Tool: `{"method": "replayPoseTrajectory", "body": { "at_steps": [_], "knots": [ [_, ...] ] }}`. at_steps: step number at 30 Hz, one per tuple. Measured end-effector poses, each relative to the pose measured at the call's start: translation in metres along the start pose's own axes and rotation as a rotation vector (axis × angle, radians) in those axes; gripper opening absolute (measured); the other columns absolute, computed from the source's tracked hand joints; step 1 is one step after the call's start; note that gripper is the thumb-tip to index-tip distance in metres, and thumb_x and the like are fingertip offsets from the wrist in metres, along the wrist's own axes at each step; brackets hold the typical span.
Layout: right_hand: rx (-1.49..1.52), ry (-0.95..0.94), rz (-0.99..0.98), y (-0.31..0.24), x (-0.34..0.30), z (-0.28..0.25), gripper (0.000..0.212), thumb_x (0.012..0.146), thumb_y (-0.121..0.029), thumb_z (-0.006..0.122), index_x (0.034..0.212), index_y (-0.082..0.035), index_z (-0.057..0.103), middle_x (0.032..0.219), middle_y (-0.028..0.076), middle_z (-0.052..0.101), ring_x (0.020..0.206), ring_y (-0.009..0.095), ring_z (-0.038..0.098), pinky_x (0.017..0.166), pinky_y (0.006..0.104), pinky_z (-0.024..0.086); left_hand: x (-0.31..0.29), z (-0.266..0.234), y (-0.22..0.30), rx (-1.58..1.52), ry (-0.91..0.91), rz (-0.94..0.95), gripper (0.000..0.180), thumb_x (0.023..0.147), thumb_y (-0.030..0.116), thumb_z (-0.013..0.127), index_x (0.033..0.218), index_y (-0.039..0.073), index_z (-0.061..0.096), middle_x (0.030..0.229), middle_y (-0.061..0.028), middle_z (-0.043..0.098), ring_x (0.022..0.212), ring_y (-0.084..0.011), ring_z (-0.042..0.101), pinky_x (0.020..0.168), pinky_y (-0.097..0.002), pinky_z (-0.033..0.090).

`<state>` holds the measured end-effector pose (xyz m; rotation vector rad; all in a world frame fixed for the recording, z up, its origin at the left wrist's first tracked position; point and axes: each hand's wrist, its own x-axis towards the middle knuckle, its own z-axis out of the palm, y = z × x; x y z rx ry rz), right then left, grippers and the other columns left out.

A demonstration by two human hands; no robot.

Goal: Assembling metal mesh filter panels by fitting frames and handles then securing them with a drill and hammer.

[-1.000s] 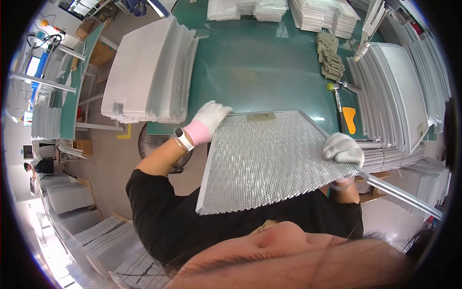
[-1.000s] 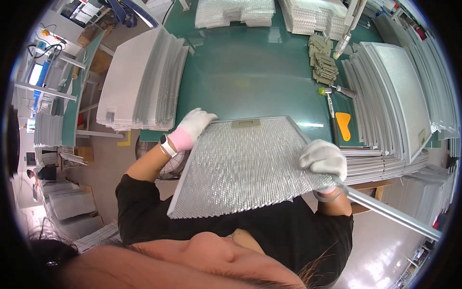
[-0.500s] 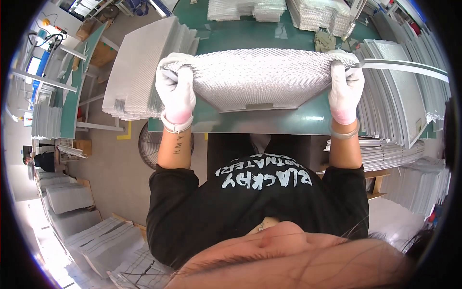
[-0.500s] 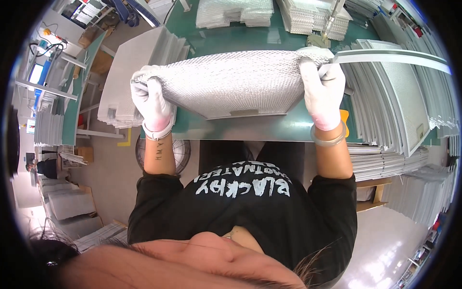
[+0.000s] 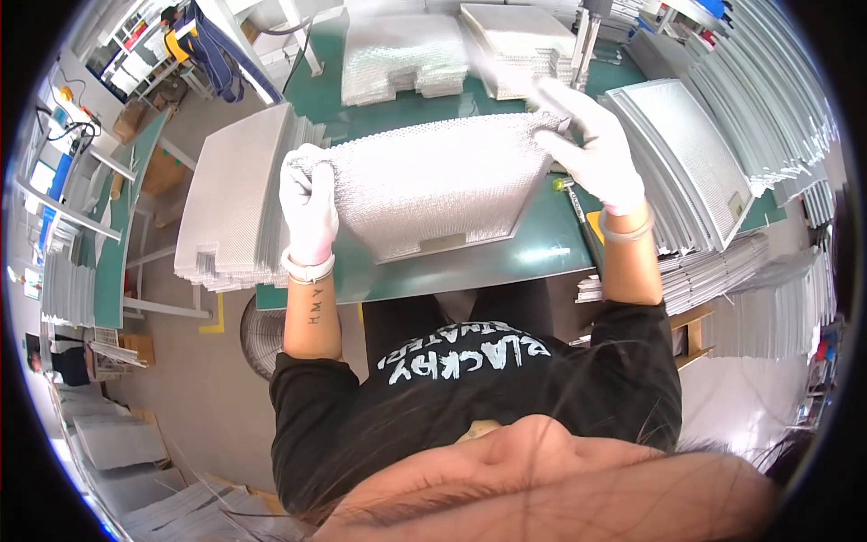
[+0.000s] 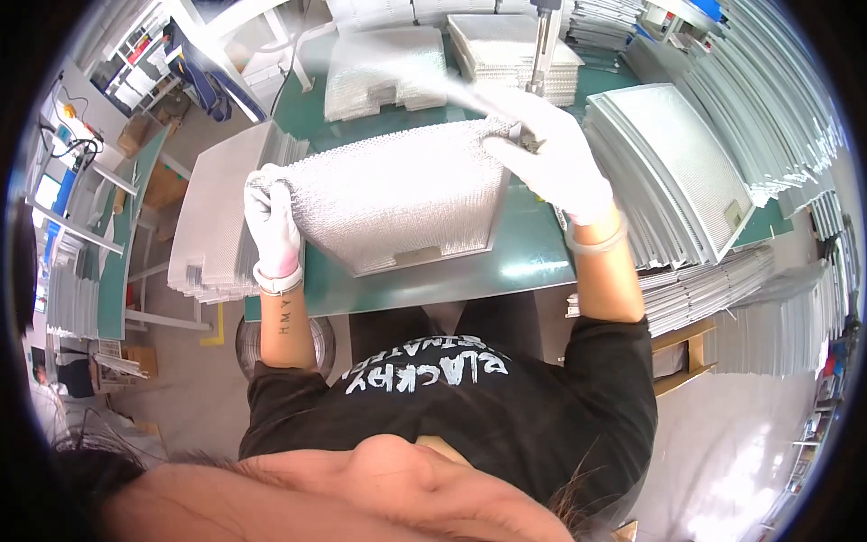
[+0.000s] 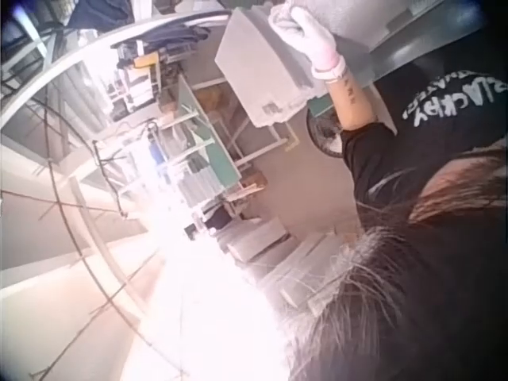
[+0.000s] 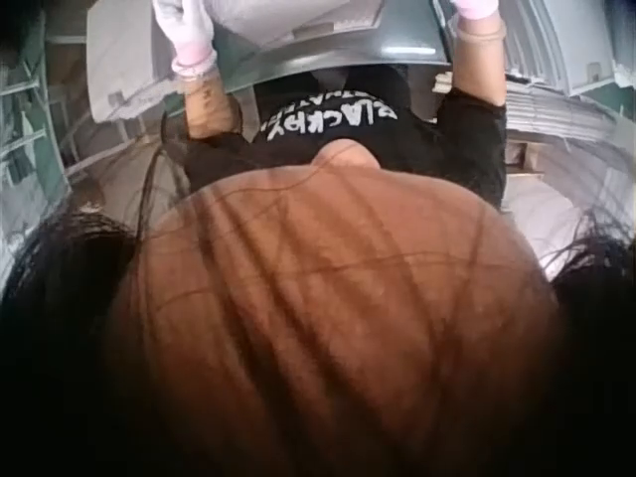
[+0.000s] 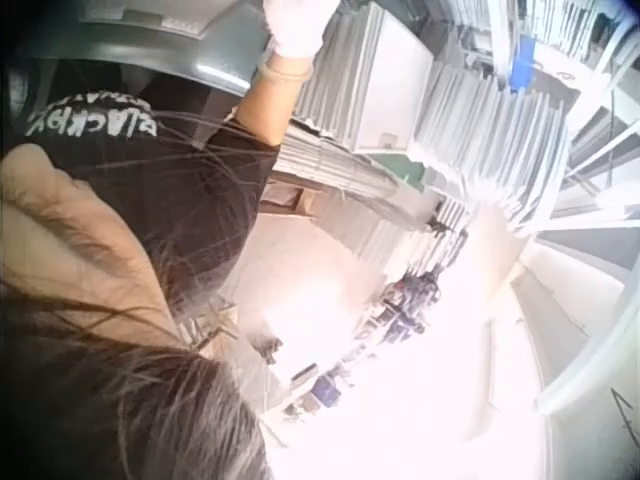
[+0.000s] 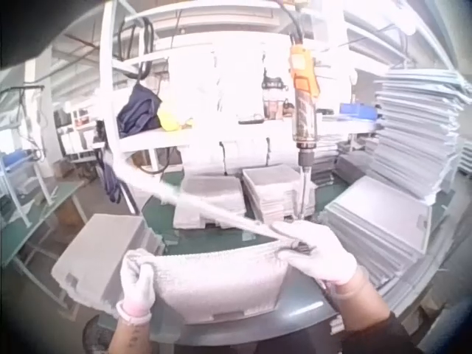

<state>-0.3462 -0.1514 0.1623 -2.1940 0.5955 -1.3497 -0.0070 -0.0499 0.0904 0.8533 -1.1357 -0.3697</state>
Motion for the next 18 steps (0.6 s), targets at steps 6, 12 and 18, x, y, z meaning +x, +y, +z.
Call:
{"method": "replayPoseTrajectory", "body": {
  "at_steps": [6, 12, 18],
  "knots": [
    [-0.257, -0.565, 0.027, -0.049, 0.038, -0.023, 0.025, 0.083, -0.01, 0.069, 0.106, -0.002, 0.065, 0.093, 0.016, 0.069, 0.09, 0.025, 0.069, 0.081, 0.0314, 0.053, -0.005, 0.009, 0.002, -0.066, 0.017, -0.085, 0.02, 0.09, -0.006, 0.054, 0.108, 0.002, 0.057, 0.089, 0.0035, 0.055, 0.071, 0.0002, 0.043, 0.063, -0.0161, 0.036],
    [-0.284, -0.759, -0.107, -0.065, 0.058, -0.017, 0.043, 0.08, 0.0, 0.067, 0.123, -0.003, 0.061, 0.105, 0.021, 0.068, 0.1, 0.034, 0.067, 0.09, 0.0383, 0.053, -0.005, 0.01, 0.005, -0.157, -0.127, -0.086, 0.025, 0.091, -0.006, 0.056, 0.115, -0.001, 0.056, 0.101, -0.004, 0.064, 0.086, -0.007, 0.058, 0.078, -0.0212, 0.047],
    [-0.417, -0.838, -0.146, -0.087, 0.065, 0.019, 0.045, 0.081, -0.004, 0.064, 0.126, -0.005, 0.06, 0.1, 0.018, 0.065, 0.09, 0.037, 0.064, 0.083, 0.042, 0.051, 0.01, -0.005, 0.038, -0.088, -0.417, -0.082, 0.027, 0.086, -0.008, 0.058, 0.111, 0.001, 0.058, 0.102, -0.0029, 0.057, 0.088, -0.0074, 0.053, 0.076, -0.0213, 0.043]
  ]
}}
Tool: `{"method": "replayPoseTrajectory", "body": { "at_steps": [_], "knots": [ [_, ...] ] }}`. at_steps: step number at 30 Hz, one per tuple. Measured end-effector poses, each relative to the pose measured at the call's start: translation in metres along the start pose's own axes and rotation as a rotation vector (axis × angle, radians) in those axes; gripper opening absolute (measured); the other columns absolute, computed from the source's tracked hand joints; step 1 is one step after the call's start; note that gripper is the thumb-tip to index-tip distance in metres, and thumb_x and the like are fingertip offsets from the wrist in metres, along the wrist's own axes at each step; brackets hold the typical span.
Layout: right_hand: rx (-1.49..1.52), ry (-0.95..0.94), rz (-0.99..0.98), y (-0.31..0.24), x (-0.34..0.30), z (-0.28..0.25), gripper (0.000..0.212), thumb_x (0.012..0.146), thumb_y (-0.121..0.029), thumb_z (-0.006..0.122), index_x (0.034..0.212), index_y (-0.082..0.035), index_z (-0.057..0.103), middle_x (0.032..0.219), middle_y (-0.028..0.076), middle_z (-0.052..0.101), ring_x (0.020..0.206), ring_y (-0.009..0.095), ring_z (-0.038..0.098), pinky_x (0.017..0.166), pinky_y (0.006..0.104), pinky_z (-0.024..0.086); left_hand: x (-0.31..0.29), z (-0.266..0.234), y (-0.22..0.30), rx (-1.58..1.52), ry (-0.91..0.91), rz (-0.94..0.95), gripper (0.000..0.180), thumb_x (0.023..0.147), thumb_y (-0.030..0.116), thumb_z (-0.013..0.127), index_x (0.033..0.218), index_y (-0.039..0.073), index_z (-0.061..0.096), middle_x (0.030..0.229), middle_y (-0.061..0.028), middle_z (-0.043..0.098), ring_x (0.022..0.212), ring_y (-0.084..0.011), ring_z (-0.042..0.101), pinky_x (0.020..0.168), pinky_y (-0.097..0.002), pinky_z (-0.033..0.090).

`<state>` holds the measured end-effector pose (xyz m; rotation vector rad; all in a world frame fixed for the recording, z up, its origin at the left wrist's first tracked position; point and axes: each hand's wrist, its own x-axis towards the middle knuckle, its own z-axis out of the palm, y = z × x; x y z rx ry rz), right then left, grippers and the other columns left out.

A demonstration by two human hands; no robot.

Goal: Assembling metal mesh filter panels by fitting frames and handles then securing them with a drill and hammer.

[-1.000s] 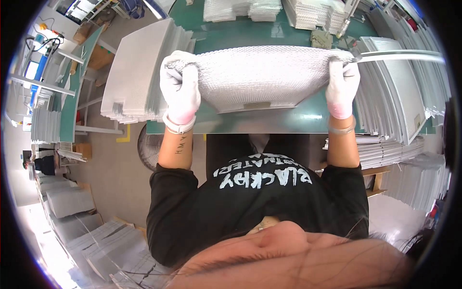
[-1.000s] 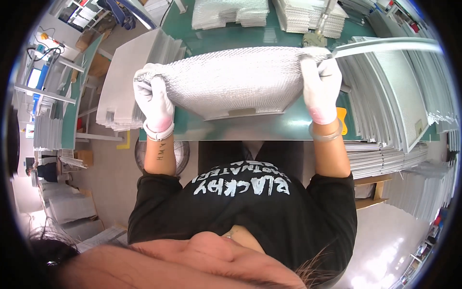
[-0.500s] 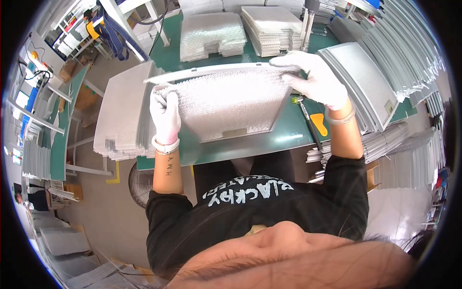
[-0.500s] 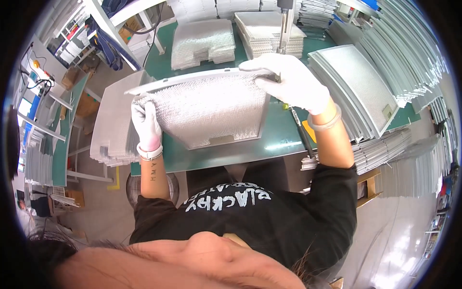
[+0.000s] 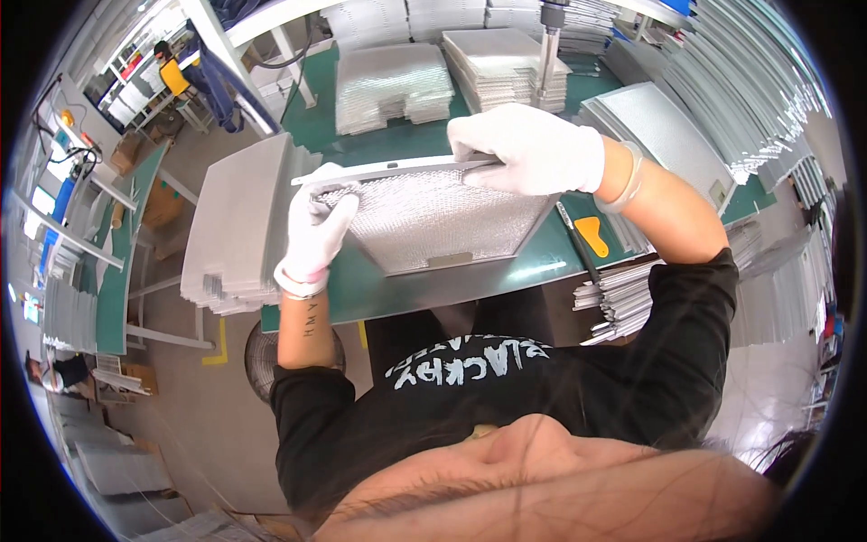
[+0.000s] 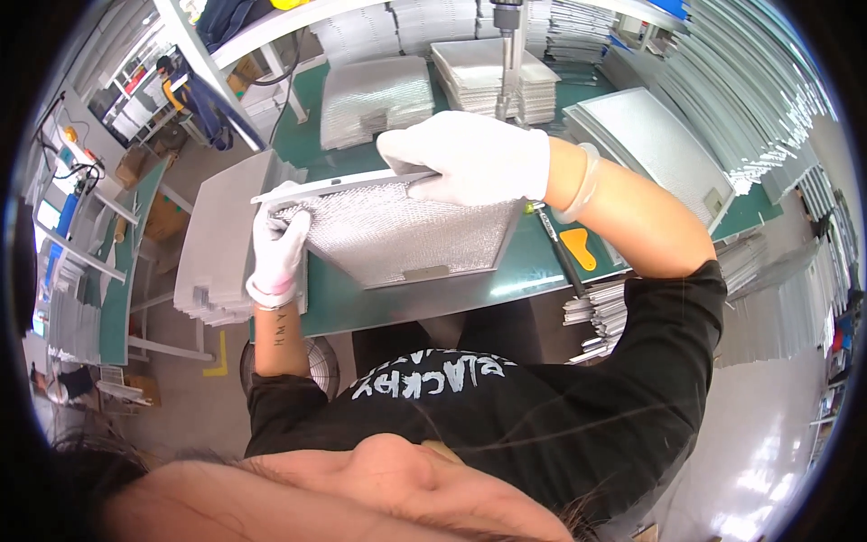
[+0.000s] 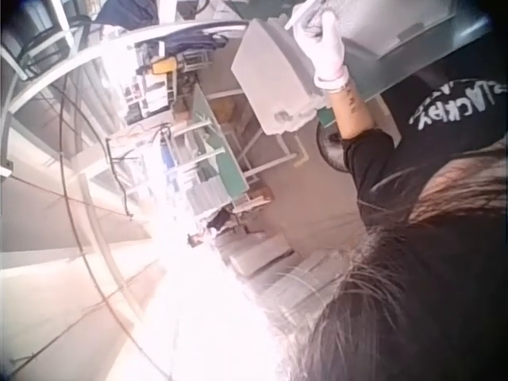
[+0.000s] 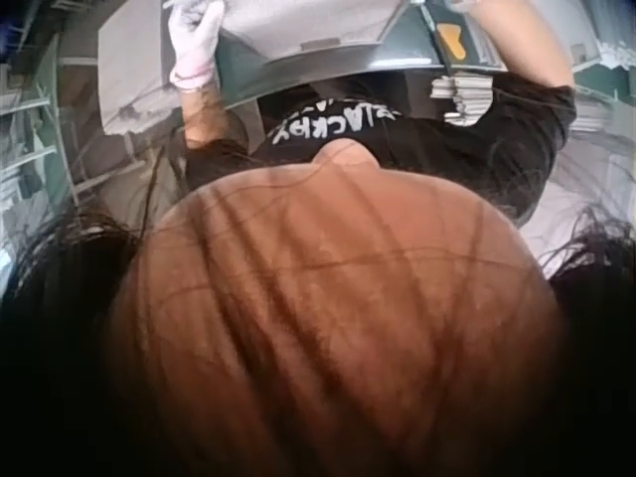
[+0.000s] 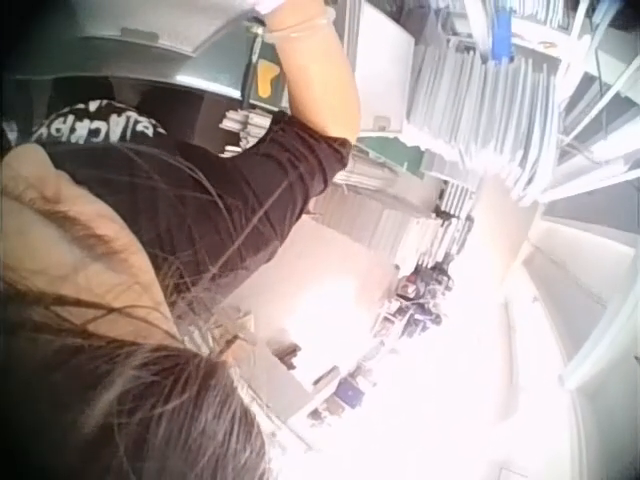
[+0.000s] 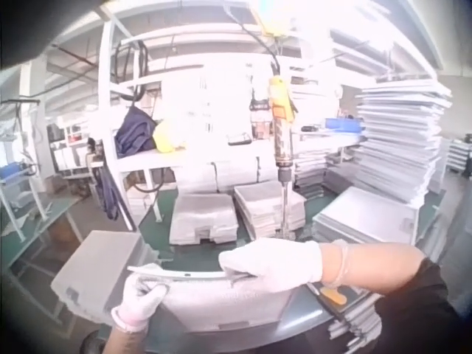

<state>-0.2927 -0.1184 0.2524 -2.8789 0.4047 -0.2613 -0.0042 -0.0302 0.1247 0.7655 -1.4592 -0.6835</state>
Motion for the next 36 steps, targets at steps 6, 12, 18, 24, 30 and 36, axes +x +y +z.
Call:
{"method": "replayPoseTrajectory", "body": {
  "at_steps": [6, 12, 18, 24, 30, 36],
  "knots": [
    [0.041, 0.232, -0.313, 0.018, 0.006, 0.021, 0.052, 0.08, -0.002, 0.064, 0.132, -0.007, 0.058, 0.086, 0.016, 0.059, 0.08, 0.035, 0.059, 0.076, 0.043, 0.049, 0.001, 0.032, -0.024, -0.025, 0.439, 0.258, 0.056, 0.083, -0.009, 0.066, 0.133, 0.004, 0.045, 0.111, -0.0079, 0.055, 0.095, -0.0112, 0.053, 0.083, -0.0259, 0.048],
    [0.014, 0.125, -0.161, 0.006, 0.007, 0.014, 0.055, 0.08, -0.003, 0.059, 0.134, -0.013, 0.058, 0.087, 0.016, 0.058, 0.082, 0.035, 0.06, 0.078, 0.0439, 0.049, 0.002, 0.035, -0.028, 0.163, 0.546, 0.377, 0.061, 0.08, -0.007, 0.073, 0.131, 0.007, 0.043, 0.119, -0.0075, 0.058, 0.082, -0.0058, 0.052, 0.071, -0.0184, 0.044],
    [0.017, 0.159, -0.136, 0.012, 0.012, 0.018, 0.054, 0.08, -0.002, 0.06, 0.133, -0.012, 0.059, 0.084, 0.017, 0.057, 0.08, 0.035, 0.059, 0.077, 0.0424, 0.048, 0.012, 0.047, -0.041, 0.181, 0.719, 0.404, 0.043, 0.077, -0.004, 0.079, 0.115, -0.003, 0.06, 0.09, 0.0002, 0.059, 0.074, -0.0031, 0.048, 0.068, -0.0185, 0.044],
    [0.039, 0.129, -0.111, 0.007, 0.016, 0.014, 0.058, 0.08, 0.004, 0.063, 0.136, -0.011, 0.058, 0.087, 0.017, 0.057, 0.078, 0.032, 0.058, 0.074, 0.0385, 0.048, 0.011, 0.041, -0.052, 0.216, 0.773, 0.434, 0.034, 0.084, -0.002, 0.074, 0.116, -0.003, 0.063, 0.094, -0.0015, 0.063, 0.078, -0.0043, 0.053, 0.071, -0.019, 0.046],
    [0.051, 0.134, -0.159, 0.007, 0.018, 0.017, 0.054, 0.08, 0.002, 0.064, 0.133, -0.008, 0.059, 0.087, 0.017, 0.059, 0.079, 0.033, 0.058, 0.075, 0.0391, 0.048, 0.007, 0.038, -0.043, 0.036, 0.716, 0.361, 0.033, 0.086, -0.003, 0.07, 0.118, -0.001, 0.061, 0.093, -0.0016, 0.063, 0.076, -0.0036, 0.054, 0.068, -0.0188, 0.046],
    [0.016, 0.147, -0.164, 0.006, 0.019, 0.017, 0.049, 0.079, 0.001, 0.066, 0.127, -0.004, 0.061, 0.094, 0.018, 0.064, 0.087, 0.034, 0.062, 0.08, 0.0399, 0.051, 0.006, 0.026, -0.041, 0.176, 0.553, 0.398, 0.03, 0.089, -0.005, 0.064, 0.118, 0.001, 0.058, 0.104, -0.0024, 0.061, 0.087, -0.0063, 0.055, 0.079, -0.0216, 0.047]
  ]
}}
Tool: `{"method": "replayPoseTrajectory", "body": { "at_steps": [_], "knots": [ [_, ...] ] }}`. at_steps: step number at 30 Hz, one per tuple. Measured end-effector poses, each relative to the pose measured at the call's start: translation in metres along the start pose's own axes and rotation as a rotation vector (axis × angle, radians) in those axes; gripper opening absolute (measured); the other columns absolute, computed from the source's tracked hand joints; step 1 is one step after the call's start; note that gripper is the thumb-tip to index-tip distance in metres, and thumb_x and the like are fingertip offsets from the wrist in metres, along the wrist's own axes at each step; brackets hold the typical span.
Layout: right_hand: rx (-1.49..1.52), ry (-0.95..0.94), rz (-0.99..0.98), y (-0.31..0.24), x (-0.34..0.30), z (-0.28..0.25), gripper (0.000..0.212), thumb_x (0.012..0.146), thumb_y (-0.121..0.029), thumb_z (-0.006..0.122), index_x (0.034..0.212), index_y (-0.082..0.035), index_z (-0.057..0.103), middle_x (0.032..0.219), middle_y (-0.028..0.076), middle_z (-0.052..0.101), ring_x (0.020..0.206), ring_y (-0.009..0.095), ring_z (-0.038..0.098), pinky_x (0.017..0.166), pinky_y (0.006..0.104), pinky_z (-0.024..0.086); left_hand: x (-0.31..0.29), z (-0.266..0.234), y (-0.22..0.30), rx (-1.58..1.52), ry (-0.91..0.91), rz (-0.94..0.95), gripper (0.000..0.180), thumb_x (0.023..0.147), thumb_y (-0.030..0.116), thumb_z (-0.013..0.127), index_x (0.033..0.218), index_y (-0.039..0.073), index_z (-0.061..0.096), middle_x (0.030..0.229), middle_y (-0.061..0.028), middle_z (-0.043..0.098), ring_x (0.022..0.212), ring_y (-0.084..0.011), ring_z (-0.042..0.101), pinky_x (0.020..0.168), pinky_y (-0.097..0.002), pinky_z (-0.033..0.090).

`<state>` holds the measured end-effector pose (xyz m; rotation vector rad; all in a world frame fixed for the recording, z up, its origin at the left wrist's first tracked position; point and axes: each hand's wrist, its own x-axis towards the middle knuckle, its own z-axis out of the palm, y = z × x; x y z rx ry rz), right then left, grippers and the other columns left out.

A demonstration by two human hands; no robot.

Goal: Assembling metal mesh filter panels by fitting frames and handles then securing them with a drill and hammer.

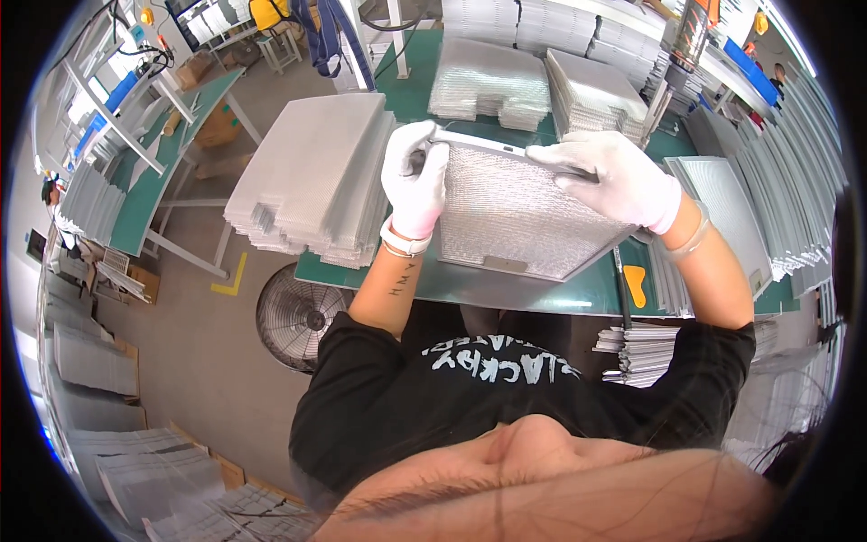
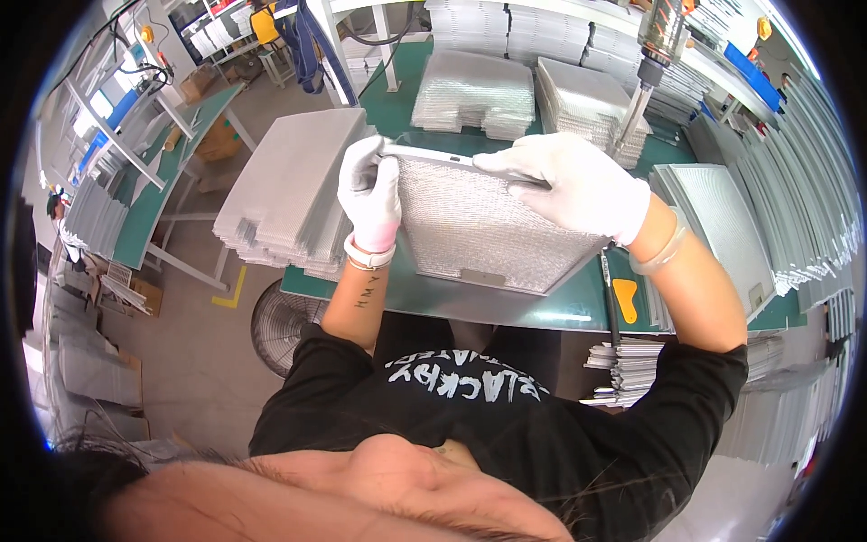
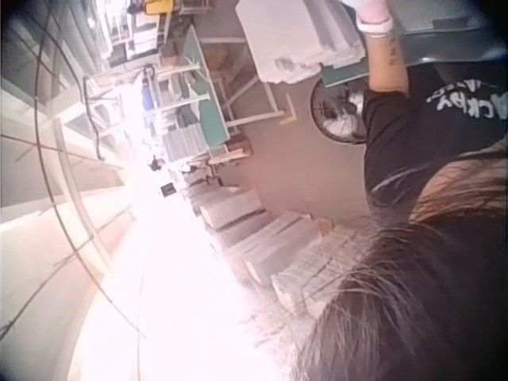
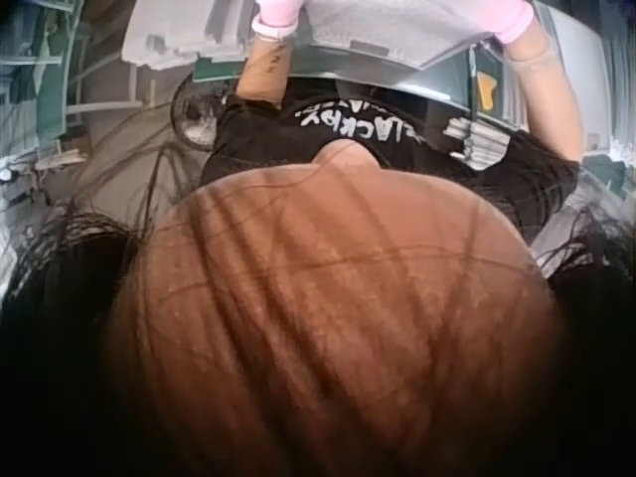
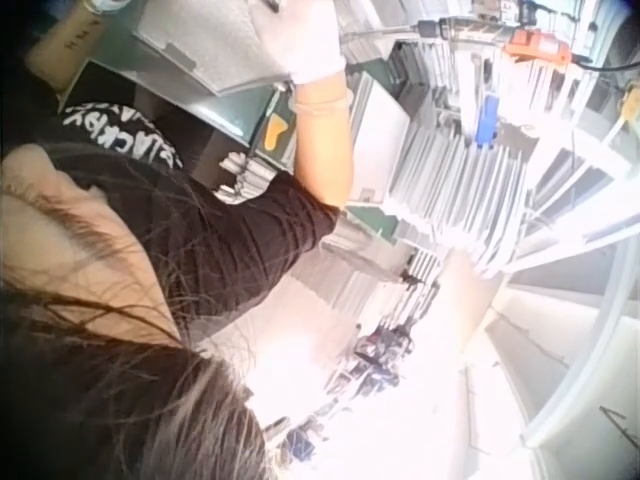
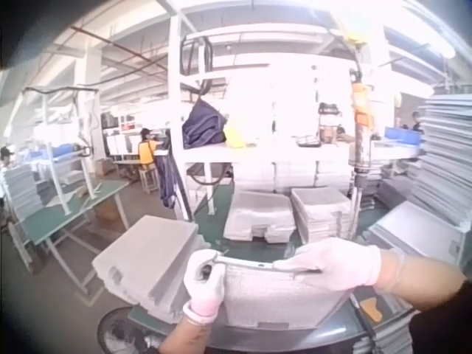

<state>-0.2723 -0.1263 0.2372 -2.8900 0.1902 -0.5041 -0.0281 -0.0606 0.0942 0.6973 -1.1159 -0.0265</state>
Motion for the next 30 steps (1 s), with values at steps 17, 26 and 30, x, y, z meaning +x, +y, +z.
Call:
{"method": "replayPoseTrajectory", "body": {
  "at_steps": [17, 26, 30],
  "knots": [
    [-0.365, 0.556, 0.755, 0.041, -0.225, 0.143, 0.037, 0.084, -0.009, 0.067, 0.119, -0.001, 0.063, 0.104, 0.02, 0.065, 0.089, 0.029, 0.064, 0.083, 0.0369, 0.053, 0.017, 0.007, -0.017, 0.118, -0.051, -0.123, 0.027, 0.099, 0.001, 0.049, 0.125, 0.0, 0.048, 0.101, -0.0044, 0.054, 0.087, -0.0085, 0.051, 0.081, -0.0232, 0.044],
    [-0.487, 0.015, 1.284, 0.05, -0.266, 0.206, 0.048, 0.086, -0.016, 0.063, 0.131, -0.004, 0.052, 0.102, 0.019, 0.061, 0.092, 0.035, 0.064, 0.082, 0.0443, 0.053, 0.044, 0.128, 0.057, 0.406, -1.063, 0.809, 0.035, 0.087, 0.008, 0.059, 0.122, 0.012, 0.059, 0.079, -0.0065, 0.055, 0.071, -0.0231, 0.058, 0.066, -0.0369, 0.048],
    [-0.199, 0.243, 1.209, 0.057, -0.291, 0.2, 0.046, 0.091, -0.012, 0.057, 0.135, -0.002, 0.049, 0.103, 0.022, 0.062, 0.095, 0.034, 0.067, 0.085, 0.0449, 0.053, 0.008, 0.151, 0.039, 0.521, -1.272, 0.814, 0.032, 0.088, 0.014, 0.054, 0.119, 0.014, 0.061, 0.075, -0.0028, 0.052, 0.07, -0.0211, 0.057, 0.065, -0.0349, 0.046]
  ]
}}
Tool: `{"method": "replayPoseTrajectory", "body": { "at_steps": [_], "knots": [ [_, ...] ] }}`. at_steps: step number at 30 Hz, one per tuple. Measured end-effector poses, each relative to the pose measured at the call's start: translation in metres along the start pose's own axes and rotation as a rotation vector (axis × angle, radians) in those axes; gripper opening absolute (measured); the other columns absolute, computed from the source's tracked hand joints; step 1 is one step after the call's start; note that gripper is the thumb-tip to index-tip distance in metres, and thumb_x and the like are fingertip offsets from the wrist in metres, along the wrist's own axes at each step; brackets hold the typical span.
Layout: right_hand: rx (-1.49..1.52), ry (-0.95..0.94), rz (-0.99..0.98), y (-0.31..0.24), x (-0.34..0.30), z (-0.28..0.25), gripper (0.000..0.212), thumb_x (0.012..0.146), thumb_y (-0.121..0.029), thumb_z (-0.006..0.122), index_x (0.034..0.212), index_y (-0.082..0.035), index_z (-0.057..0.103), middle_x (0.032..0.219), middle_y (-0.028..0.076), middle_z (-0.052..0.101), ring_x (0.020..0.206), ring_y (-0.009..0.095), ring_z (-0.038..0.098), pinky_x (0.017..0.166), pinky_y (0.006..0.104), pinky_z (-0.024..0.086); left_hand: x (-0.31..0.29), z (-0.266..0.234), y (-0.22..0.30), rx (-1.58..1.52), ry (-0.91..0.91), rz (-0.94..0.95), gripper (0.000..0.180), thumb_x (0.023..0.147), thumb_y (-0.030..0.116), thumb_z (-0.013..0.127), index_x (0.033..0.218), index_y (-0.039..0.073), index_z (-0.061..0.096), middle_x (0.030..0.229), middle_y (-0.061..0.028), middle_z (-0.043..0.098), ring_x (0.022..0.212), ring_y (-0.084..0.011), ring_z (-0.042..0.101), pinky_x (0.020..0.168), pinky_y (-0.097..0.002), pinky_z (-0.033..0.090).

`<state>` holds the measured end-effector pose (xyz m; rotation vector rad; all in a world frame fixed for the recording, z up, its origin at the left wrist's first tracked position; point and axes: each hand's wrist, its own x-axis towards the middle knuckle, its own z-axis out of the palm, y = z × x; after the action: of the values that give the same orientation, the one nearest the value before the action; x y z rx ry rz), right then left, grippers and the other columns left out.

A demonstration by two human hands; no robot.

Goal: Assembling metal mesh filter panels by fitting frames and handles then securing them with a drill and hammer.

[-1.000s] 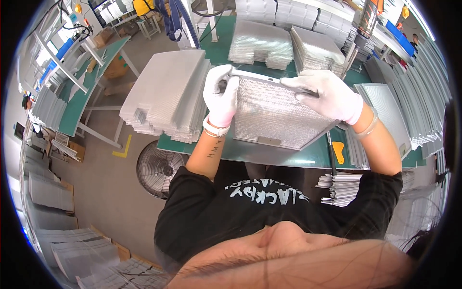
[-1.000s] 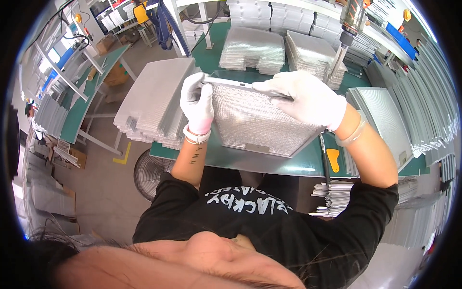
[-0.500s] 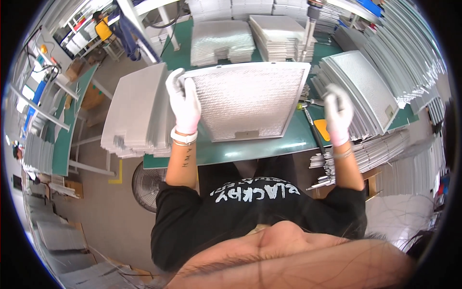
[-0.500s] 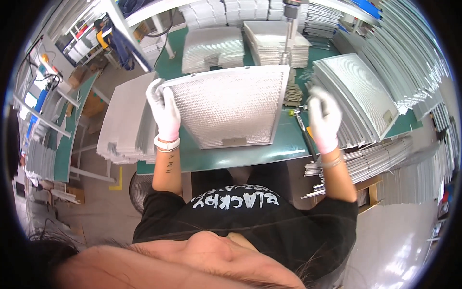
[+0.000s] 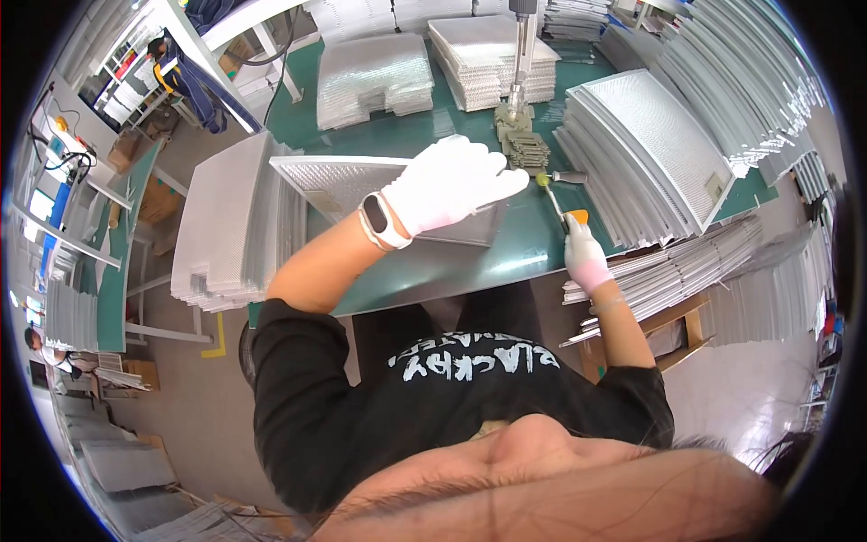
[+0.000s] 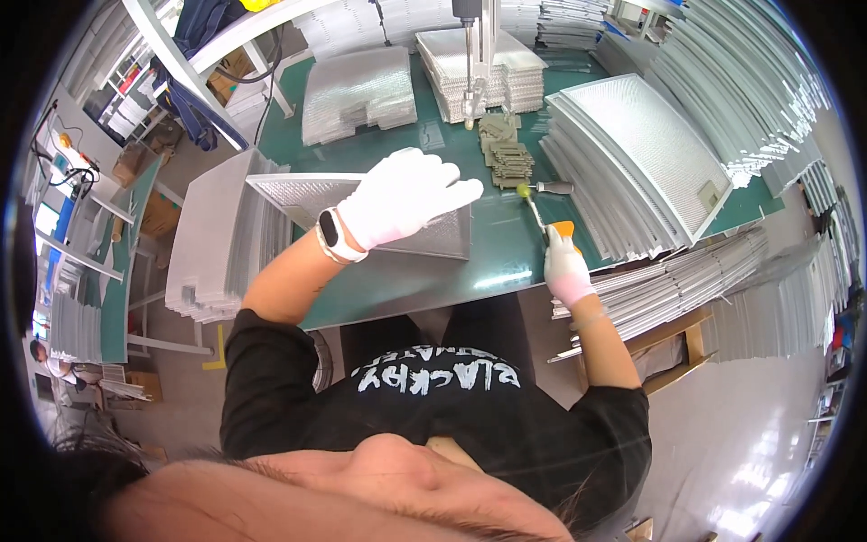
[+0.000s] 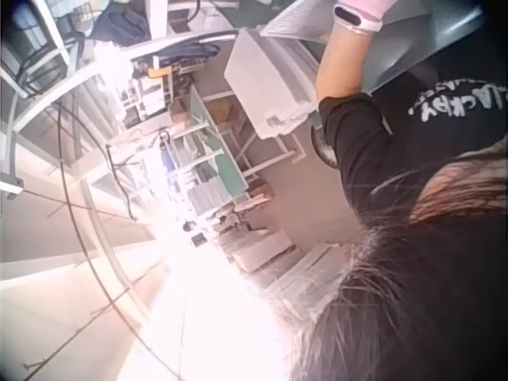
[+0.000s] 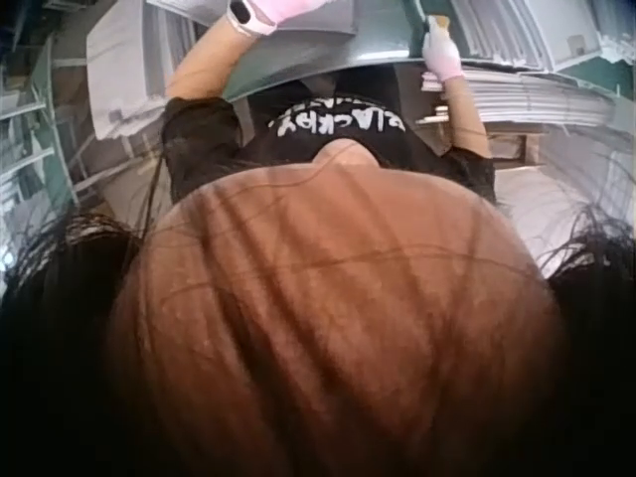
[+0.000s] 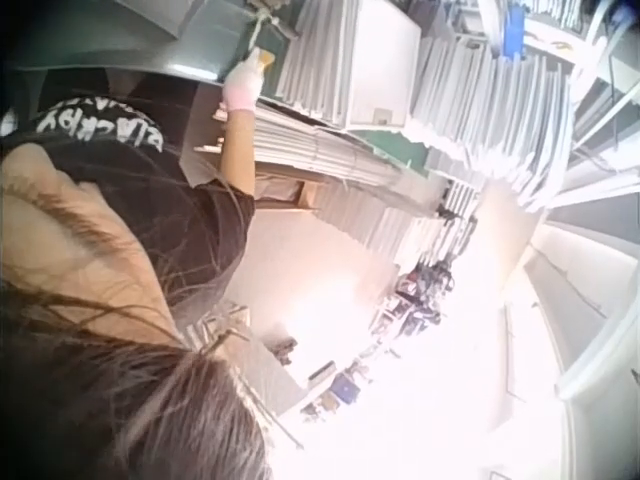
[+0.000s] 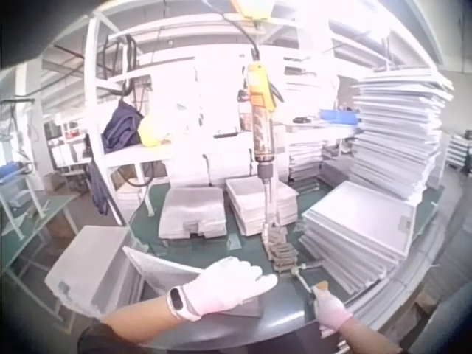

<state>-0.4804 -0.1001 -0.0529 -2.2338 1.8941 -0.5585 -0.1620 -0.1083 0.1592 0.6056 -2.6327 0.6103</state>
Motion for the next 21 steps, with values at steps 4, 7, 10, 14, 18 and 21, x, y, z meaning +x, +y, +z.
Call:
{"method": "replayPoseTrajectory", "body": {
  "at_steps": [4, 7, 10, 14, 18, 21],
  "knots": [
    [0.647, -0.249, -0.067, -0.025, -0.027, -0.111, 0.055, 0.093, -0.007, 0.053, 0.146, -0.002, 0.039, 0.092, 0.011, 0.06, 0.075, 0.015, 0.062, 0.066, 0.0308, 0.051, -0.004, 0.005, 0.008, 0.071, -0.051, -0.092, 0.034, 0.086, 0.023, 0.062, 0.118, 0.012, 0.061, 0.077, -0.0025, 0.055, 0.07, -0.0202, 0.057, 0.068, -0.0336, 0.045],
    [0.89, -0.239, -0.194, -0.044, -0.042, -0.184, 0.06, 0.094, -0.008, 0.054, 0.15, 0.001, 0.033, 0.087, 0.003, 0.054, 0.062, 0.005, 0.046, 0.055, 0.0204, 0.042, -0.001, 0.019, 0.016, -0.05, 0.148, -0.359, 0.046, 0.076, 0.034, 0.073, 0.115, 0.011, 0.063, 0.077, -0.0027, 0.057, 0.071, -0.0214, 0.057, 0.071, -0.0373, 0.045],
    [0.831, 0.061, -0.431, -0.071, -0.034, -0.223, 0.063, 0.097, -0.008, 0.05, 0.153, 0.002, 0.025, 0.087, 0.006, 0.054, 0.061, 0.005, 0.045, 0.055, 0.0191, 0.04, -0.001, 0.035, 0.018, -0.038, 0.362, -0.413, 0.059, 0.064, 0.041, 0.083, 0.11, 0.009, 0.064, 0.075, -0.0033, 0.059, 0.071, -0.0235, 0.057, 0.074, -0.0415, 0.045],
    [0.4, 0.253, -0.656, -0.089, -0.021, -0.221, 0.06, 0.092, -0.001, 0.054, 0.149, 0.0, 0.034, 0.091, 0.013, 0.06, 0.062, 0.017, 0.053, 0.06, 0.0296, 0.048, 0.009, 0.042, 0.025, -0.031, 0.468, -0.524, 0.056, 0.063, 0.035, 0.084, 0.107, 0.008, 0.065, 0.072, -0.005, 0.058, 0.07, -0.0254, 0.057, 0.073, -0.0419, 0.042],
    [-0.03, -0.147, -0.526, -0.118, -0.013, -0.242, 0.056, 0.088, -0.001, 0.06, 0.143, -0.001, 0.045, 0.102, 0.021, 0.063, 0.081, 0.034, 0.063, 0.078, 0.0404, 0.052, 0.007, 0.043, 0.024, -0.066, 0.454, -0.595, 0.054, 0.062, 0.031, 0.084, 0.107, 0.008, 0.064, 0.072, -0.0059, 0.057, 0.068, -0.0256, 0.056, 0.072, -0.0407, 0.041],
    [0.096, 0.064, -0.612, -0.118, -0.01, -0.24, 0.054, 0.088, -0.001, 0.059, 0.141, 0.001, 0.047, 0.106, 0.022, 0.064, 0.084, 0.034, 0.065, 0.079, 0.0376, 0.053, 0.005, 0.049, 0.022, -0.045, 0.452, -0.606, 0.053, 0.062, 0.031, 0.084, 0.106, 0.009, 0.064, 0.073, -0.0056, 0.057, 0.069, -0.0253, 0.056, 0.073, -0.0413, 0.041]
  ]
}}
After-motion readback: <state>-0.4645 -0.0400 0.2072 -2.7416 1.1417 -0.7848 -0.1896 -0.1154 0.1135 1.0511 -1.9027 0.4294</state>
